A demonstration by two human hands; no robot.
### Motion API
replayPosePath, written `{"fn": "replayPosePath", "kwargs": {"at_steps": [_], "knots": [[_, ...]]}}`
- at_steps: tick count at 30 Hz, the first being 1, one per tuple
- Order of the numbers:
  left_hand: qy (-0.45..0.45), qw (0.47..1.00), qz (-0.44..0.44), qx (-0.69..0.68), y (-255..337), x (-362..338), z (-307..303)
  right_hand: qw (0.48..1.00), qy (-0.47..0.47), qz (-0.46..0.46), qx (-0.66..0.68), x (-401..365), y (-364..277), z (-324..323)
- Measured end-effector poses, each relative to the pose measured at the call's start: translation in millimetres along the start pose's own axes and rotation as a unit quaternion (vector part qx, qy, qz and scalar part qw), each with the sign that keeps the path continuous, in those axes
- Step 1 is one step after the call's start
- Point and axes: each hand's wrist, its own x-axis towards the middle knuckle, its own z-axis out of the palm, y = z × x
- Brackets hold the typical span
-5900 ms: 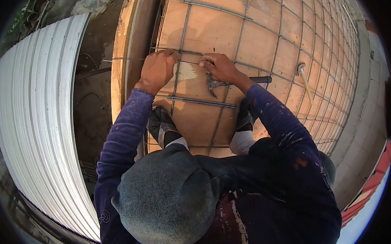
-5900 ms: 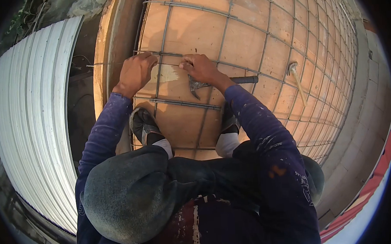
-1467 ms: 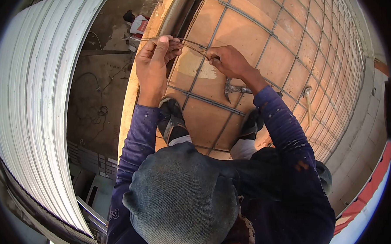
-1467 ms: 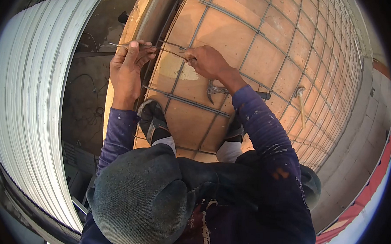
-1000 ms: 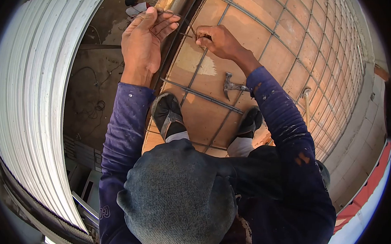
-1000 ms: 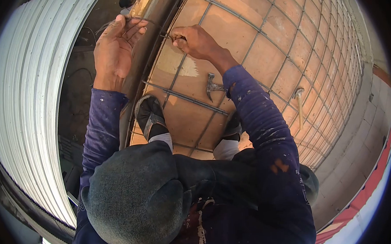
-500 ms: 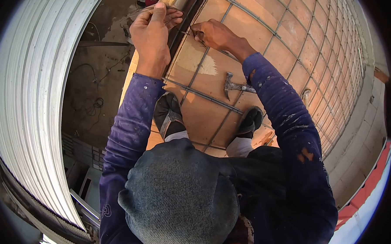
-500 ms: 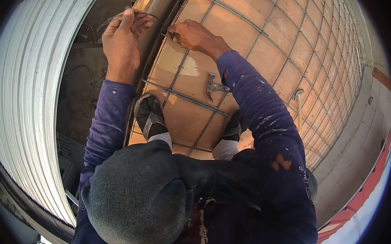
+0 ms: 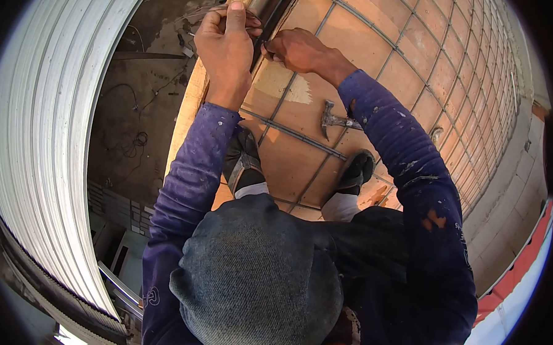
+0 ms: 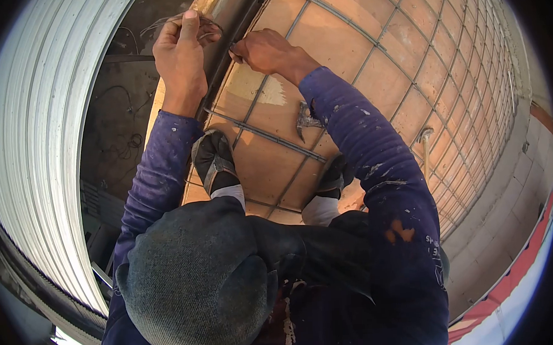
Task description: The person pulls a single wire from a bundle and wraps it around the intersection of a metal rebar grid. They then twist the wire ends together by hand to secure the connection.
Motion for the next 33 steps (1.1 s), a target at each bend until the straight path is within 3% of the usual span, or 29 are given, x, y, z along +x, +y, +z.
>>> {"fn": "replayPosePath", "kwargs": {"at_steps": [2,5,11,19,23,26,28,29,31,32,33], "knots": [[0.003,1.0,0.001,0.005,-1,-1,-1,0.999,0.019,-0.022,-0.025,2,-1,-2],[0.012,1.0,0.007,0.016,1,-3,-1,0.999,-0.046,0.001,-0.027,6,-9,-10],[0.015,0.999,0.02,0.028,0,-4,-1,1.0,-0.018,0.011,-0.003,9,-1,4],[0.008,0.999,0.025,0.036,-6,-9,-2,0.991,-0.067,0.04,-0.107,7,-15,-2],[-0.003,0.992,0.029,0.127,-3,-15,-4,0.99,-0.061,0.022,-0.124,2,-21,-4],[-0.003,0.984,0.018,0.18,-11,-19,-3,0.989,-0.064,0.083,-0.1,-13,-22,1],[-0.006,0.981,0.027,0.194,-18,-22,-4,0.991,0.04,0.077,-0.102,-28,-21,21],[-0.008,0.978,0.028,0.205,-21,-22,-5,0.991,0.04,0.08,-0.104,-37,-22,29],[-0.011,0.974,0.031,0.226,-26,-20,-3,0.967,0.233,0.097,-0.042,-55,-26,39],[-0.012,0.974,0.031,0.224,-29,-21,-2,0.967,0.232,0.098,-0.044,-65,-29,43],[-0.012,0.974,0.03,0.225,-31,-23,-2,0.961,0.227,0.156,-0.017,-75,-32,46]]}}
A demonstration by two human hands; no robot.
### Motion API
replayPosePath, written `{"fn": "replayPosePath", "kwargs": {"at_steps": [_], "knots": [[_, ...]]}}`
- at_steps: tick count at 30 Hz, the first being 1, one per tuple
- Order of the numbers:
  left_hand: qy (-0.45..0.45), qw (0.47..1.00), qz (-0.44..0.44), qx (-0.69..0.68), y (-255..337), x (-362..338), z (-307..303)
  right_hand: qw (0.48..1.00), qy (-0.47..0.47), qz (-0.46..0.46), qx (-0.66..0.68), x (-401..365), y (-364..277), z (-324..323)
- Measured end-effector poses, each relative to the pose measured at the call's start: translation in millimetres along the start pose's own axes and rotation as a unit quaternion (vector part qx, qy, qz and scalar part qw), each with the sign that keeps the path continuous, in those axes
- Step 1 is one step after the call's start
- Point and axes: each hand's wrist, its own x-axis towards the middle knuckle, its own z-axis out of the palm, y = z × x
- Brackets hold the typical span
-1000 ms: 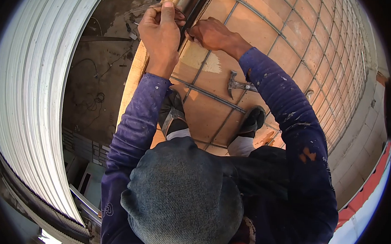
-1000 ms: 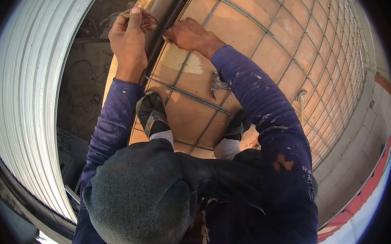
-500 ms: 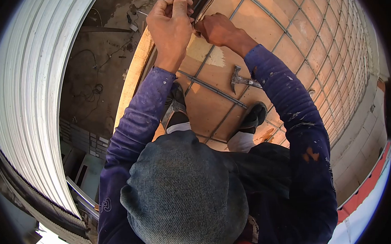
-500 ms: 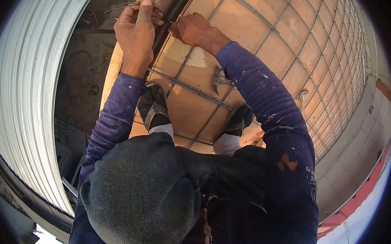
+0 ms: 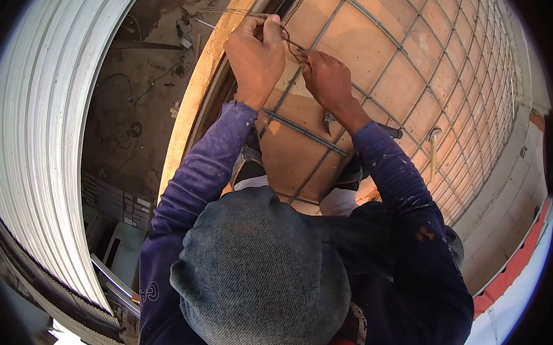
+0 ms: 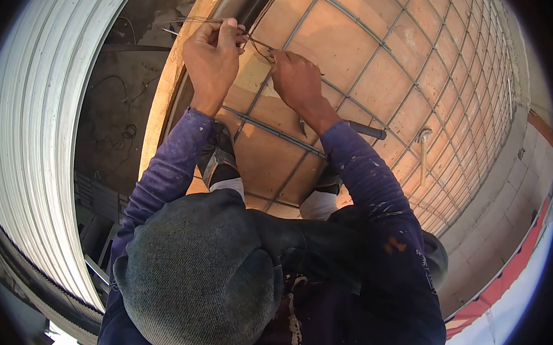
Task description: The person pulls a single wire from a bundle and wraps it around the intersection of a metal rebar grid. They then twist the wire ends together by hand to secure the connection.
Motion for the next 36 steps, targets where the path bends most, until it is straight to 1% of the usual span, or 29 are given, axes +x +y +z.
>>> {"fn": "replayPosePath", "kwargs": {"at_steps": [1,5,7,8,10,11,12,13,14,16,17,20,22,24,26,27,28,29,30,31,32,33,35,36], "knots": [[-0.004,1.0,-0.001,0.002,1,-2,2,0.998,-0.008,0.066,0.012,-11,0,0],[-0.008,1.0,0.016,0.025,5,-2,4,0.996,0.023,0.074,-0.036,-37,1,13],[-0.012,1.0,0.001,-0.003,-1,-4,2,0.995,0.032,0.098,0.003,-39,-2,18],[-0.007,1.0,0.004,0.001,-4,-6,1,0.995,0.034,0.094,0.007,-38,0,22],[-0.015,0.997,-0.03,-0.063,-2,-7,2,0.994,0.027,0.095,-0.037,-34,4,27],[-0.012,0.995,-0.058,-0.086,-1,-9,3,0.995,0.029,0.092,-0.035,-33,6,29],[-0.01,0.995,-0.055,-0.085,-1,-9,4,0.994,0.016,0.073,-0.078,-30,7,29],[-0.011,0.991,-0.07,-0.116,0,-10,4,0.991,0.004,0.054,-0.122,-29,8,28],[-0.012,0.985,-0.085,-0.149,0,-10,5,0.991,0.005,0.052,-0.123,-28,9,28],[-0.011,0.983,-0.094,-0.156,1,-8,5,0.983,-0.034,0.013,-0.182,-27,9,25],[-0.011,0.981,-0.105,-0.161,2,-8,3,0.983,-0.034,0.01,-0.181,-28,9,24],[-0.009,0.982,-0.1,-0.163,3,-10,5,0.988,-0.028,0.008,-0.15,-28,9,21],[-0.01,0.982,-0.092,-0.165,2,-12,4,0.98,-0.047,-0.018,-0.195,-27,8,21],[-0.014,0.982,-0.082,-0.168,5,-12,-2,0.98,-0.049,-0.025,-0.194,-25,10,23],[-0.041,0.987,-0.133,-0.085,24,-17,-22,0.979,-0.051,-0.031,-0.195,-24,12,23],[-0.036,0.991,-0.126,-0.039,40,-19,-38,0.979,-0.049,-0.046,-0.194,-24,13,23],[0.019,0.998,-0.044,0.032,44,-19,-51,0.978,-0.047,-0.058,-0.194,-25,14,22],[0.089,0.989,0.069,0.097,36,-12,-66,0.978,-0.046,-0.056,-0.194,-24,15,22],[0.128,0.977,0.107,0.133,34,-3,-82,0.978,-0.054,-0.051,-0.193,-23,14,21],[0.147,0.967,0.128,0.164,26,10,-96,0.978,-0.062,-0.047,-0.192,-23,13,21],[0.147,0.967,0.127,0.165,11,23,-105,0.978,-0.063,-0.048,-0.191,-24,12,20],[0.108,0.971,0.12,0.175,-6,36,-113,0.976,-0.081,-0.038,-0.2,-23,11,20],[0.017,0.979,0.094,0.18,-13,50,-117,0.973,-0.097,-0.027,-0.209,-18,9,18],[0.012,0.98,0.092,0.178,-14,49,-117,0.966,-0.116,-0.027,-0.229,-18,8,16]]}}
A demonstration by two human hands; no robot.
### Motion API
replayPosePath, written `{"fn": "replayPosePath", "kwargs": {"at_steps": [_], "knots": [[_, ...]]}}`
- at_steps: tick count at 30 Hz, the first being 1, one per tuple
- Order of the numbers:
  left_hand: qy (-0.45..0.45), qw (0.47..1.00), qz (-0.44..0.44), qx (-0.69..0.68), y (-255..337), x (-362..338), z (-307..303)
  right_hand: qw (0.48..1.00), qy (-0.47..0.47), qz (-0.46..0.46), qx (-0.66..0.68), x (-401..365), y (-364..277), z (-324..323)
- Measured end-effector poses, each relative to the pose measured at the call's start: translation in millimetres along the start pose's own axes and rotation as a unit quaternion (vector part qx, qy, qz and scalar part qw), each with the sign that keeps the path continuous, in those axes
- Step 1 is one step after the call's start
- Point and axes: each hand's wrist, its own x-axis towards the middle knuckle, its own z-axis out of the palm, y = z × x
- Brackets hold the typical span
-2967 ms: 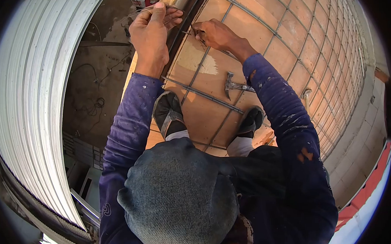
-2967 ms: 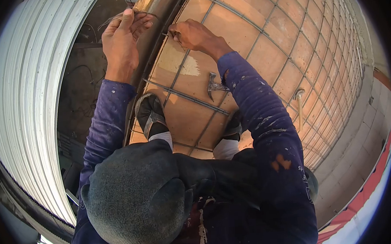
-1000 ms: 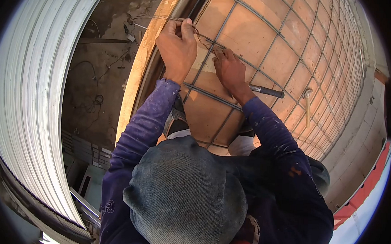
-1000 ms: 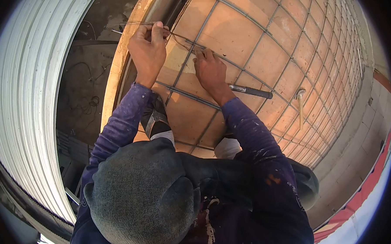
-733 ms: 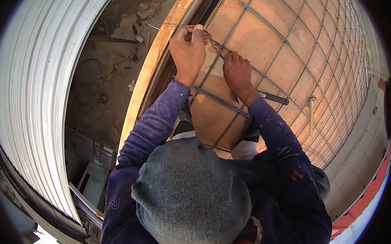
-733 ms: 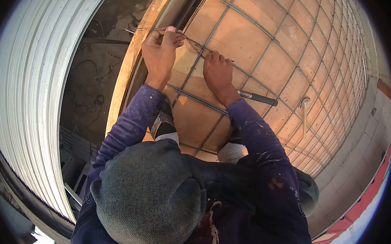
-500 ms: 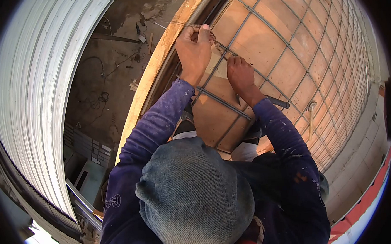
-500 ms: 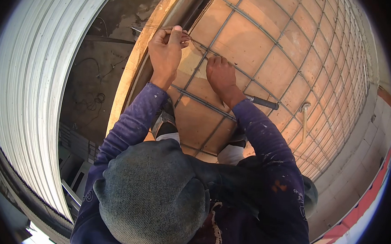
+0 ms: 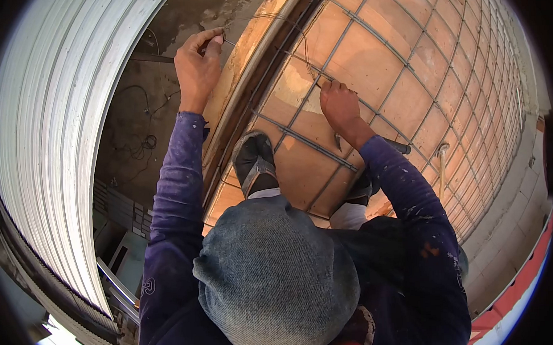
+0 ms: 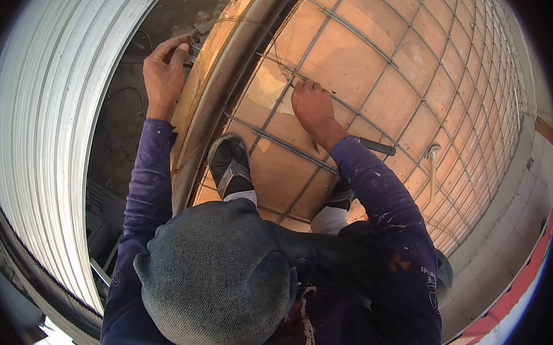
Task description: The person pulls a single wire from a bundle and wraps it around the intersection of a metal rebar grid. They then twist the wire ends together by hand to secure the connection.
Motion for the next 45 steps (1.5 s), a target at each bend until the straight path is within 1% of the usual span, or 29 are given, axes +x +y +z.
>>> {"fn": "replayPosePath", "kwargs": {"at_steps": [2,3,4,6,8,10,12,13,14,15,16,17,18,19,21,22,24,26,28,30,31,32,33,34,38,40,41,43,45], "knots": [[-0.026,0.999,0.01,0.029,-1,0,3,0.999,-0.025,0.005,-0.023,-7,0,1],[-0.025,1.0,-0.014,0.006,2,-2,5,1.0,-0.019,0.023,-0.01,-7,-2,4],[-0.028,1.0,-0.011,0.003,4,-5,7,0.999,-0.013,0.04,0.004,-8,-2,6],[0.0,0.998,0.069,0.007,10,-10,10,0.999,-0.032,0.042,0.004,-15,0,9],[-0.01,0.996,0.088,0.03,8,-8,9,0.998,-0.052,0.041,0.004,-22,2,9],[-0.019,0.993,0.107,0.053,12,-6,10,0.997,-0.048,0.031,0.055,-28,7,9],[-0.02,0.975,0.195,0.109,22,-5,14,0.997,-0.069,0.011,0.038,-30,13,4],[-0.022,0.974,0.197,0.107,29,-4,19,0.996,-0.088,-0.012,0.021,-30,17,3],[-0.036,0.945,0.273,0.175,37,-4,25,0.996,-0.088,-0.009,0.021,-32,19,7],[-0.049,0.906,0.346,0.24,43,-4,31,0.997,-0.059,-0.006,0.043,-34,19,11],[-0.048,0.905,0.349,0.238,44,-1,37,0.998,-0.029,-0.005,0.064,-35,21,14],[-0.08,0.887,0.367,0.268,43,3,45,0.998,-0.028,-0.004,0.063,-35,24,17],[-0.112,0.867,0.384,0.298,45,4,49,0.997,-0.055,0.0,0.063,-34,24,13],[-0.113,0.866,0.385,0.298,47,4,49,0.995,-0.081,0.004,0.063,-33,25,9],[-0.159,0.821,0.436,0.332,54,3,51,0.995,-0.063,0.003,0.079,-34,28,2],[-0.161,0.82,0.439,0.33,55,-1,52,0.995,-0.045,-0.001,0.094,-35,30,0],[-0.251,0.8,0.426,0.341,58,-9,51,0.992,-0.068,0.005,0.109,-35,31,-4],[-0.266,0.784,0.435,0.355,62,-4,52,0.988,-0.092,0.008,0.122,-30,32,-3],[-0.281,0.769,0.439,0.371,63,-4,54,0.977,-0.146,0.01,0.157,-22,31,1],[-0.317,0.749,0.446,0.375,66,-5,61,0.974,-0.149,0.011,0.173,-17,31,2],[-0.315,0.748,0.445,0.379,64,-11,68,0.97,-0.152,0.012,0.188,-14,30,1],[-0.332,0.726,0.457,0.392,60,-18,76,0.971,-0.146,0.005,0.19,-10,28,0],[-0.35,0.703,0.467,0.406,55,-24,80,0.965,-0.16,0.039,0.203,-8,23,-3],[-0.35,0.7,0.466,0.412,54,-27,83,0.958,-0.176,0.075,0.215,-8,19,-7],[-0.369,0.704,0.452,0.405,45,-33,99,0.958,-0.195,0.079,0.198,-6,19,-14],[-0.417,0.703,0.397,0.418,43,-34,104,0.953,-0.15,0.098,0.245,-5,21,-1],[-0.417,0.704,0.393,0.42,41,-33,106,0.953,-0.15,0.093,0.245,-6,19,4],[-0.409,0.735,0.357,0.406,42,-30,113,0.936,-0.138,0.15,0.286,-12,19,6],[-0.422,0.733,0.342,0.409,41,-33,117,0.936,-0.122,0.126,0.307,-21,23,3]]}}
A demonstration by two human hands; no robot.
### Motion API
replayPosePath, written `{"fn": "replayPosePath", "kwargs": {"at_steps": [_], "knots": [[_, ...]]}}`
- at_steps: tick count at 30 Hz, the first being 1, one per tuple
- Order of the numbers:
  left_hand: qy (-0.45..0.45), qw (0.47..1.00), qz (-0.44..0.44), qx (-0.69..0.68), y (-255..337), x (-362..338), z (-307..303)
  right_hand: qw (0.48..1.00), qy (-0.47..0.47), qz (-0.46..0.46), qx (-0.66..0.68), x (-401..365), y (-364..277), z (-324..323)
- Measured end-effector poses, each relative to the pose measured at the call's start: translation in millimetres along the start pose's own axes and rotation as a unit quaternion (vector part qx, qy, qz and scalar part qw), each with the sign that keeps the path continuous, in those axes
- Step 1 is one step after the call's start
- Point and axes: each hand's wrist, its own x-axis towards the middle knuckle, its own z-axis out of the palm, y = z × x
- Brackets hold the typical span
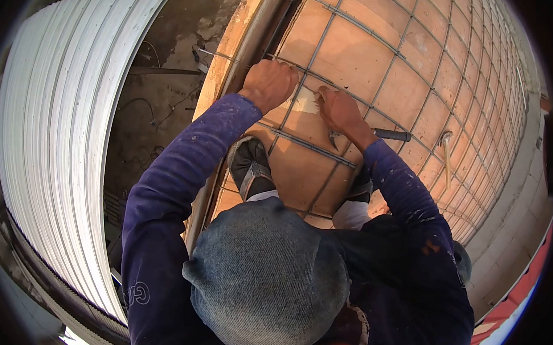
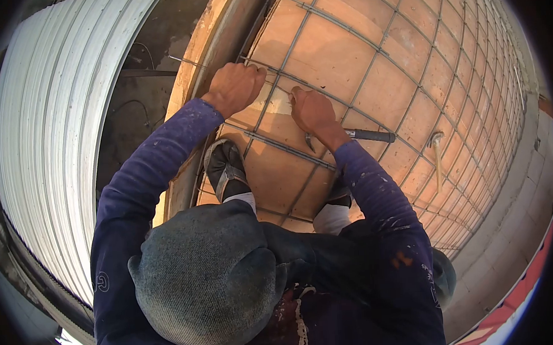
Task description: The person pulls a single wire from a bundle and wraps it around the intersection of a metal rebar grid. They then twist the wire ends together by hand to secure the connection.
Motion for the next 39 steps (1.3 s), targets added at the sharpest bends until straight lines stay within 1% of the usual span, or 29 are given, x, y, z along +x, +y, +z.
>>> {"fn": "replayPosePath", "kwargs": {"at_steps": [1,3,5,7,8,10,11,13,14,15,16,17,18,19,20,21,23,24,25,27,28,29,31,33,34,36,37,38,39], "knots": [[-0.02,1.0,-0.007,-0.009,2,-1,1,0.999,0.003,-0.03,0.02,-5,0,-1],[-0.019,1.0,0.005,-0.005,9,5,19,0.999,0.015,-0.026,0.034,-12,2,9],[-0.013,1.0,0.02,0.003,7,14,25,0.998,0.033,-0.02,0.046,-6,1,6],[0.027,0.999,0.017,-0.005,14,12,30,0.998,0.022,-0.041,0.036,-15,-1,4],[0.025,1.0,0.017,-0.006,15,8,32,0.998,0.02,-0.04,0.038,-17,3,6],[0.107,0.992,0.058,-0.045,12,-2,26,0.988,0.033,-0.088,0.121,-10,9,2],[0.148,0.984,0.079,-0.065,11,-8,25,0.988,0.036,-0.091,0.119,-6,10,-1],[0.307,0.95,0.002,-0.064,19,-40,-20,0.985,0.012,-0.065,0.161,-12,8,0],[0.385,0.917,-0.097,-0.051,18,-57,-37,0.985,0.009,-0.061,0.164,-13,7,3],[0.456,0.868,-0.195,-0.036,10,-73,-45,0.981,0.021,-0.059,0.183,-14,7,6],[0.479,0.817,-0.296,-0.127,-4,-81,-38,0.978,0.034,-0.058,0.199,-15,7,8],[0.492,0.746,-0.395,-0.214,-18,-88,-29,0.978,0.031,-0.056,0.199,-18,10,12],[0.494,0.744,-0.397,-0.212,-31,-91,-22,0.975,0.057,-0.079,0.199,-17,14,17],[0.423,0.678,-0.425,-0.425,-46,-92,-16,0.971,0.084,-0.105,0.2,-13,14,18],[0.329,0.575,-0.427,-0.615,-61,-93,-13,0.97,0.085,-0.11,0.201,-10,13,17],[0.33,0.577,-0.427,-0.614,-73,-92,-12,0.966,0.074,-0.1,0.226,-9,12,15],[0.278,0.385,-0.389,-0.79,-85,-91,-9,0.962,0.059,-0.08,0.253,-19,13,16],[0.244,0.372,-0.401,-0.801,-86,-90,-13,0.961,0.048,-0.049,0.268,-19,11,16],[0.248,0.375,-0.398,-0.8,-91,-88,-12,0.958,0.04,-0.021,0.282,-14,10,13],[0.213,0.362,-0.333,-0.844,-92,-91,-10,0.953,0.048,-0.007,0.299,-11,12,15],[0.213,0.364,-0.334,-0.843,-91,-93,-12,0.947,0.056,0.009,0.315,-10,13,16],[0.19,0.373,-0.34,-0.842,-92,-93,-15,0.946,0.058,0.008,0.318,-7,14,13],[0.167,0.383,-0.344,-0.841,-93,-95,-18,0.973,0.042,-0.015,0.227,-3,14,3],[0.158,0.414,-0.324,-0.835,-95,-95,-16,0.97,0.061,-0.035,0.231,-12,9,7],[0.156,0.412,-0.323,-0.838,-88,-92,-14,0.968,0.075,-0.061,0.23,-17,8,8],[0.33,0.467,-0.465,-0.675,-69,-87,-15,0.962,0.087,-0.066,0.251,-17,8,10],[0.328,0.467,-0.467,-0.676,-54,-87,-21,0.954,0.096,-0.07,0.276,-19,7,13],[0.453,0.7,-0.4,-0.38,-37,-87,-28,0.954,0.095,-0.069,0.277,-22,6,14],[0.505,0.821,-0.265,-0.023,-26,-83,-32,0.954,0.092,-0.062,0.279,-22,4,13]]}}
